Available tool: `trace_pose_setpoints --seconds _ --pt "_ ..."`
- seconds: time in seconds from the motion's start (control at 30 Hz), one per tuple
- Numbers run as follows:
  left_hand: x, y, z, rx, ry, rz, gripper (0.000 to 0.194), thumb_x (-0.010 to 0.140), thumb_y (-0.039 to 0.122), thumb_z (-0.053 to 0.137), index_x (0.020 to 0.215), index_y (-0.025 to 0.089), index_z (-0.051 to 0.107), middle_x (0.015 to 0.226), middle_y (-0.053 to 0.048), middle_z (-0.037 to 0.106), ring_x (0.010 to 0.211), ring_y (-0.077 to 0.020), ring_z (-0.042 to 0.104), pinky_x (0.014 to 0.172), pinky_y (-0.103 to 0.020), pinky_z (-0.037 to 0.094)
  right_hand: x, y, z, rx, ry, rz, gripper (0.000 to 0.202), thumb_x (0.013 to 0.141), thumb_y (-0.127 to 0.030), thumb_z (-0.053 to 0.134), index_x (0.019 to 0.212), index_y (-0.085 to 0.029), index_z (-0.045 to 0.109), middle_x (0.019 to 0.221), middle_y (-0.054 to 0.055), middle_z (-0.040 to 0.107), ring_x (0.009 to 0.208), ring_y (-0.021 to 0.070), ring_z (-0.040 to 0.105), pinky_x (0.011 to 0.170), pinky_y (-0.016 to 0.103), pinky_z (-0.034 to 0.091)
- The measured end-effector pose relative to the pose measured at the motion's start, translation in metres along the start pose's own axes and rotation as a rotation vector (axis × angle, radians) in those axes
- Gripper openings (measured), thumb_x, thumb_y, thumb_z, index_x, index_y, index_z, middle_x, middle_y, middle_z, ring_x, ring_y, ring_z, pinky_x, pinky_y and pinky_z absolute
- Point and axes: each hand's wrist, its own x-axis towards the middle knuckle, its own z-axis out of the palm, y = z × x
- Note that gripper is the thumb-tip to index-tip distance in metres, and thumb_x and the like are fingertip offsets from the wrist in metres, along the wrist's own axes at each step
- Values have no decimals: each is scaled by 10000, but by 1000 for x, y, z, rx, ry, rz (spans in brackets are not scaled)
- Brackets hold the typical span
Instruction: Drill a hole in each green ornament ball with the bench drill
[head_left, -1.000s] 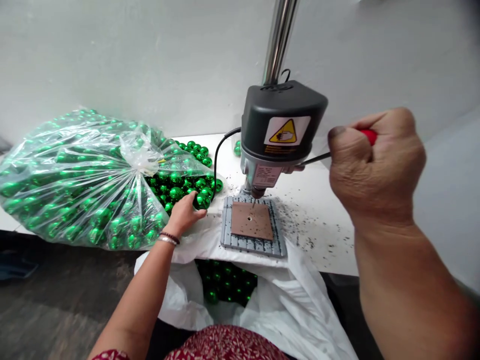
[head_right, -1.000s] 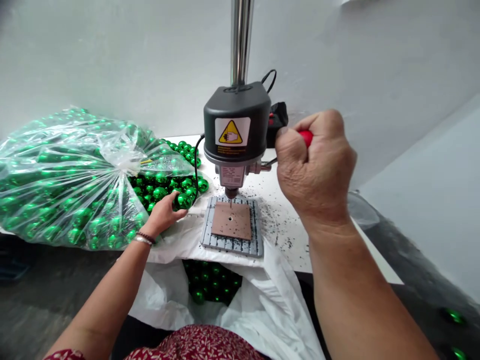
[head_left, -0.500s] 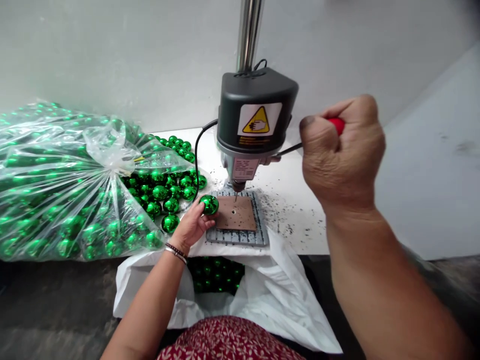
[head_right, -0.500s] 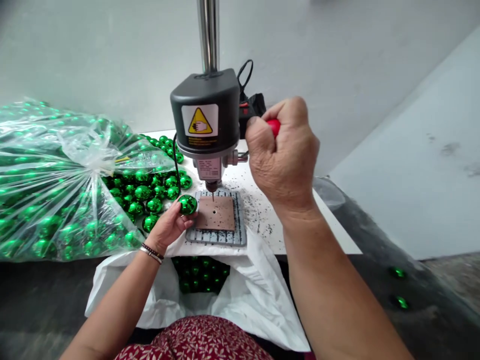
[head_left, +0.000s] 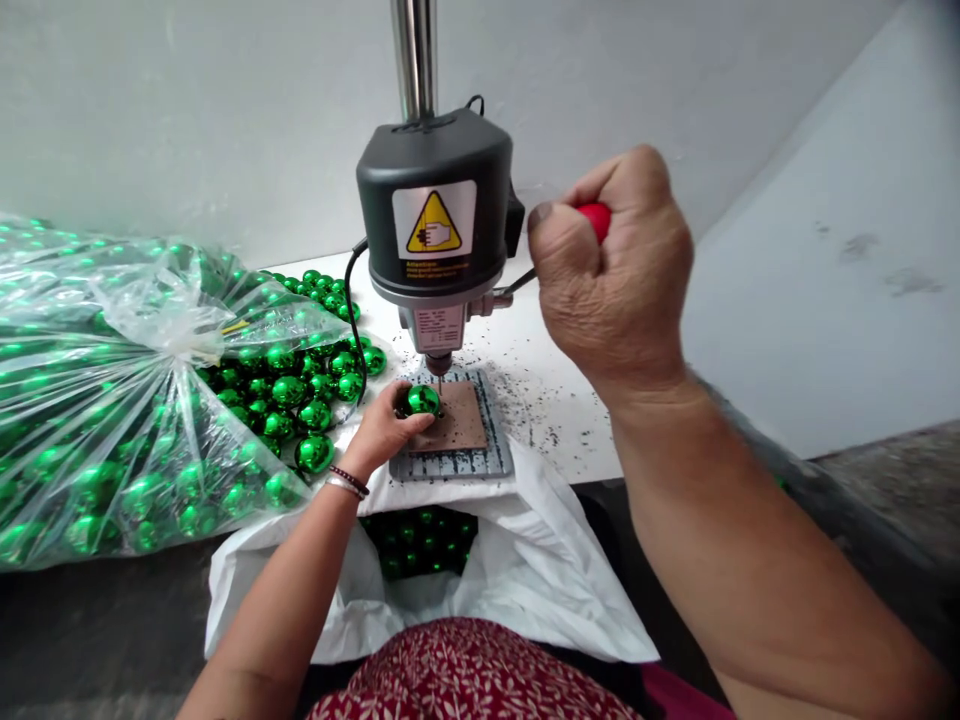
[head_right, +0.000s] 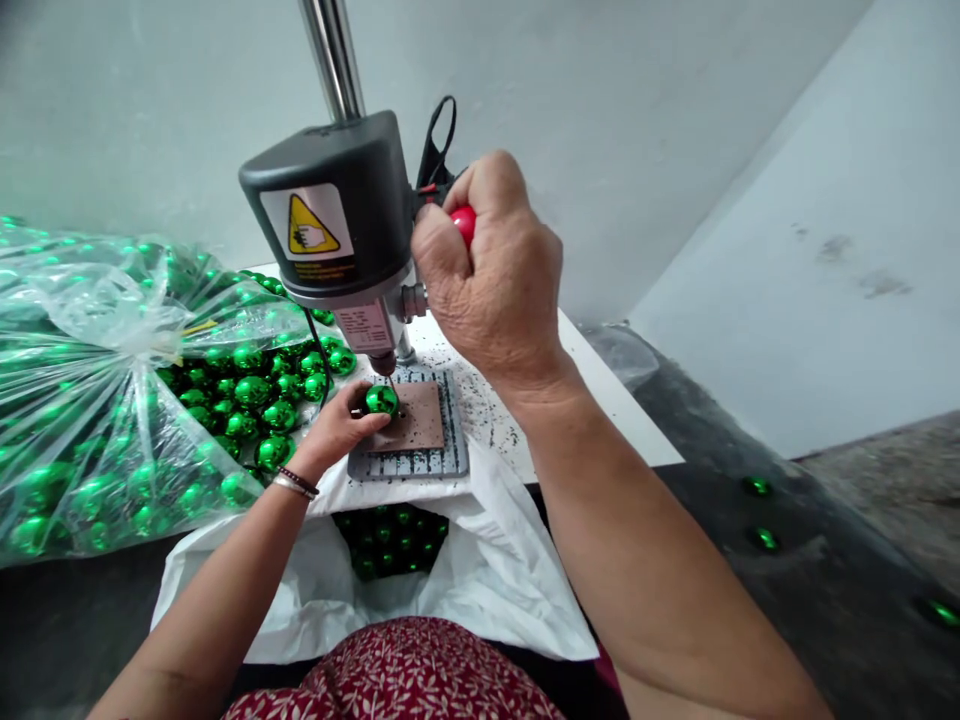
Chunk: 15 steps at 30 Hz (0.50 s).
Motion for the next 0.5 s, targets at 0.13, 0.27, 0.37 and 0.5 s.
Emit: trace_pose_setpoints --seconds 0.13,0.27,0.37,0.5 --pt "1 7 -2 156 -30 31 632 696 285 796 1290 147 627 1220 -117 718 1029 -263 679 949 -409 538 17 -8 1 -52 -49 118 236 895 -215 561 773 -188 361 678 -74 346 648 46 282 695 215 267" --pt "5 14 -1 320 -99 120 617 709 249 780 1301 152 638 1201 -116 725 1070 -282 668 994 -434 521 32 -10 5 -79 -82 174 248 907 -197 539 754 -191 345 656 -77 327 633 56 261 669 224 232" --pt "7 14 1 365 -120 217 579 692 219 786 1259 187 669 1231 -104 724 1134 -296 647 1060 -461 487 36 -8 6 -63 -81 180 266 906 -182 540 743 -193 330 651 -79 318 636 55 256 670 223 225" --pt "5 12 6 261 -142 208 585 721 271 789 1285 179 663 1271 -110 718 1169 -289 643 1083 -440 479 34 -6 8 -34 -84 163 254 904 -200 541 760 -192 331 658 -79 320 650 55 256 671 221 226"
